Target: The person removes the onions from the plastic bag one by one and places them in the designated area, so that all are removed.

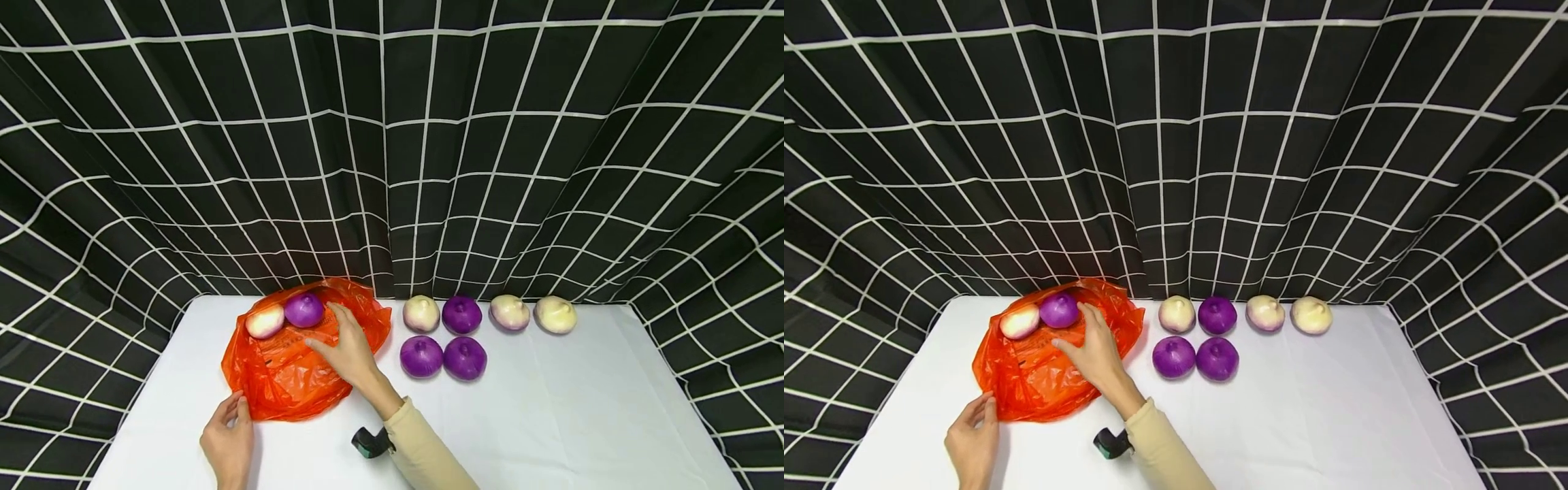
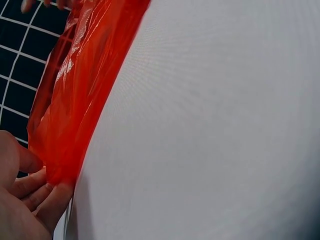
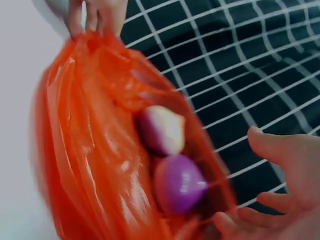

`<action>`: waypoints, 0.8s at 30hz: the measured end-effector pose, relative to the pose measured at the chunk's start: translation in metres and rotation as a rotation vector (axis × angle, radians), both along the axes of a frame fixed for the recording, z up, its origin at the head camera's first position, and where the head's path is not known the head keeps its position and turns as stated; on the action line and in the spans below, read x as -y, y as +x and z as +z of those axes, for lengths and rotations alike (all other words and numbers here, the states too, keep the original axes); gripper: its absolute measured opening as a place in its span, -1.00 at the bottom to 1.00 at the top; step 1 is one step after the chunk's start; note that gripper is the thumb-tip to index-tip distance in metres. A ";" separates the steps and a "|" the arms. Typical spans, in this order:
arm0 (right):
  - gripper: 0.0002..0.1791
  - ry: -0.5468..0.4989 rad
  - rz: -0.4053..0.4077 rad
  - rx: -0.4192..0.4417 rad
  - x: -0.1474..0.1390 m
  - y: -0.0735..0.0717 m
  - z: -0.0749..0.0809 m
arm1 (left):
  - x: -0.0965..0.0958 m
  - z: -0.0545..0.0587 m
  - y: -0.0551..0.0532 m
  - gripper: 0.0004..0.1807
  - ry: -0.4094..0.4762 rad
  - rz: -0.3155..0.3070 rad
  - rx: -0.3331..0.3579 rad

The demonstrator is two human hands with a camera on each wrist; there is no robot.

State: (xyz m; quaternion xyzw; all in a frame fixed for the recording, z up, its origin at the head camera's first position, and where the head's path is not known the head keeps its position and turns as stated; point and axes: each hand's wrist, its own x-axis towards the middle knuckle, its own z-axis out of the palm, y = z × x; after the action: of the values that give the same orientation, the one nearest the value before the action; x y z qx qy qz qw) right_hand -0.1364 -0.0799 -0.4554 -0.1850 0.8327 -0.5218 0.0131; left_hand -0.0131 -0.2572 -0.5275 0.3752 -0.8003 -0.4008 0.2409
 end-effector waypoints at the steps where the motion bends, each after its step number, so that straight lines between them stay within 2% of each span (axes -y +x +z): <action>1: -0.23 -0.015 -0.011 0.049 0.008 -0.004 -0.003 | 0.001 0.000 0.000 -0.74 -0.005 0.003 0.001; 4: -0.22 -0.085 -0.071 0.193 0.031 -0.014 -0.012 | 0.004 0.002 0.000 -0.74 -0.015 0.008 0.000; 6: -0.22 -0.114 -0.127 0.231 0.046 -0.021 -0.018 | 0.006 0.002 -0.001 -0.74 -0.015 0.009 0.001; 11: -0.19 -0.068 -0.292 0.211 0.071 -0.040 -0.037 | 0.006 0.002 -0.002 -0.74 -0.002 0.003 -0.003; 14: -0.13 -0.075 -0.356 0.215 0.080 -0.048 -0.045 | 0.005 0.000 -0.003 -0.74 -0.004 -0.004 -0.014; 17: -0.07 -0.062 -0.379 0.206 0.087 -0.052 -0.049 | 0.004 -0.001 -0.002 -0.74 -0.004 -0.006 -0.012; 24: -0.09 0.095 -0.391 0.152 0.096 -0.056 -0.052 | 0.001 -0.004 -0.002 -0.75 0.017 0.008 0.010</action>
State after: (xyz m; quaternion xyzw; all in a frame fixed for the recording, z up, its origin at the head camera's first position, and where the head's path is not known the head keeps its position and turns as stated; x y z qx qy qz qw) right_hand -0.1920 -0.1758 -0.5072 0.0204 0.8729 -0.4871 -0.0171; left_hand -0.0147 -0.2585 -0.5310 0.3824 -0.7967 -0.4048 0.2351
